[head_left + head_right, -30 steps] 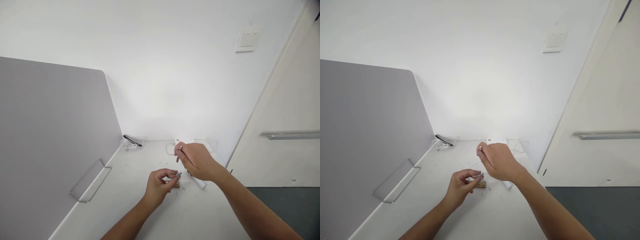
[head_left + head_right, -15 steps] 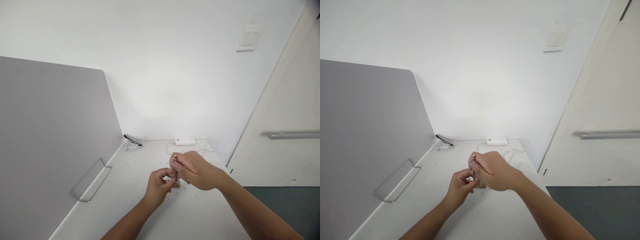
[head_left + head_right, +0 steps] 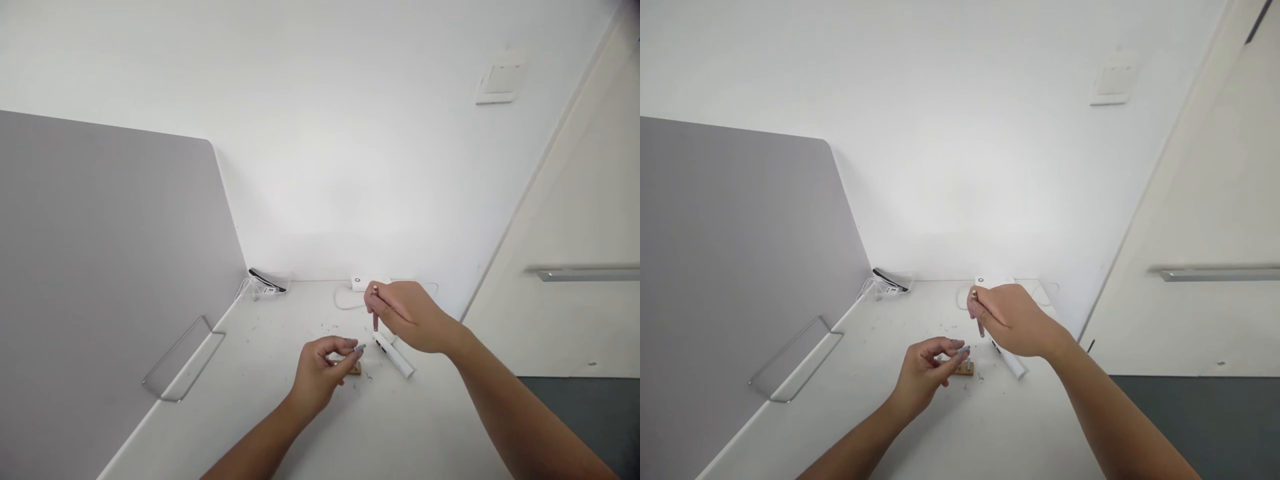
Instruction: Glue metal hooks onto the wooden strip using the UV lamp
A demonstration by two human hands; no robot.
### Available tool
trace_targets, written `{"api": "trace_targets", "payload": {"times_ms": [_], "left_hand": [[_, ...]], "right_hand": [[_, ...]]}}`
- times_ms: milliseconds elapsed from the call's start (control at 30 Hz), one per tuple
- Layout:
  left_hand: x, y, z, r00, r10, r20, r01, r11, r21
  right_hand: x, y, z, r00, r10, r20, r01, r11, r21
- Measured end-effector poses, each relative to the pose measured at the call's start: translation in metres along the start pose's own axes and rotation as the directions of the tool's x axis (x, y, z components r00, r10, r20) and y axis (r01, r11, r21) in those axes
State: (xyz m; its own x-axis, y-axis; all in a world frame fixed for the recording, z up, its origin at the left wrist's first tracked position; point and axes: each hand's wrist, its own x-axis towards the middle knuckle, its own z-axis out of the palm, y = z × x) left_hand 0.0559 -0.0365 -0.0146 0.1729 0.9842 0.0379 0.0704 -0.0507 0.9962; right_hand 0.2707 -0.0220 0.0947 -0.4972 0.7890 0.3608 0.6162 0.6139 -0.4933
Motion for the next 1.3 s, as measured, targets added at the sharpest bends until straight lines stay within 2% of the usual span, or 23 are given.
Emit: {"api": "trace_targets", "payload": {"times_ms": [133, 233, 367, 533, 667, 800, 900, 1000, 1133, 1300], "left_hand": [[0.000, 0.000, 0.000, 0.999, 0.032, 0.005, -0.032, 0.999, 0.005], [0.000, -0.001, -0.002, 0.996, 0.080, 0.050, -0.080, 0.997, 0.012], [0.001, -0.003, -0.003, 0.990, 0.119, 0.071, -0.122, 0.992, 0.033], [0.000, -0.001, -0.001, 0.997, 0.060, 0.038, -0.061, 0.998, 0.016], [0.000, 0.000, 0.000, 1.000, 0.022, -0.007, -0.022, 1.000, -0.002], [0.000, 0.001, 0.001, 1.000, 0.011, -0.015, -0.011, 1.000, 0.002], [0.000, 0.001, 0.000, 0.999, 0.026, -0.019, -0.026, 1.000, 0.008], [-0.001, 0.001, -0.001, 0.998, 0.059, 0.013, -0.060, 0.998, 0.015], [-0.001, 0.000, -0.002, 0.992, 0.111, 0.068, -0.113, 0.993, 0.031], [-0.002, 0.001, 0.000, 0.996, 0.089, 0.028, -0.090, 0.996, 0.010]], "right_hand": [[-0.003, -0.017, -0.003, 0.972, -0.025, 0.232, -0.016, 0.985, 0.170], [-0.004, -0.030, 0.004, 0.944, -0.096, 0.317, -0.008, 0.950, 0.313], [-0.003, -0.034, 0.015, 0.955, -0.150, 0.257, 0.053, 0.935, 0.350], [0.000, -0.023, 0.016, 0.995, -0.074, 0.069, 0.059, 0.980, 0.192], [0.002, -0.008, 0.009, 1.000, -0.008, -0.021, 0.009, 0.999, 0.053], [0.001, -0.002, 0.001, 0.998, 0.023, 0.061, -0.023, 1.000, -0.002], [-0.001, -0.009, 0.000, 0.979, 0.026, 0.200, -0.040, 0.997, 0.068], [-0.002, -0.022, 0.004, 0.957, -0.044, 0.288, -0.010, 0.983, 0.183], [-0.001, -0.031, 0.014, 0.960, -0.160, 0.228, 0.100, 0.962, 0.253], [0.001, -0.021, 0.021, 0.994, -0.109, 0.029, 0.103, 0.982, 0.156]]}}
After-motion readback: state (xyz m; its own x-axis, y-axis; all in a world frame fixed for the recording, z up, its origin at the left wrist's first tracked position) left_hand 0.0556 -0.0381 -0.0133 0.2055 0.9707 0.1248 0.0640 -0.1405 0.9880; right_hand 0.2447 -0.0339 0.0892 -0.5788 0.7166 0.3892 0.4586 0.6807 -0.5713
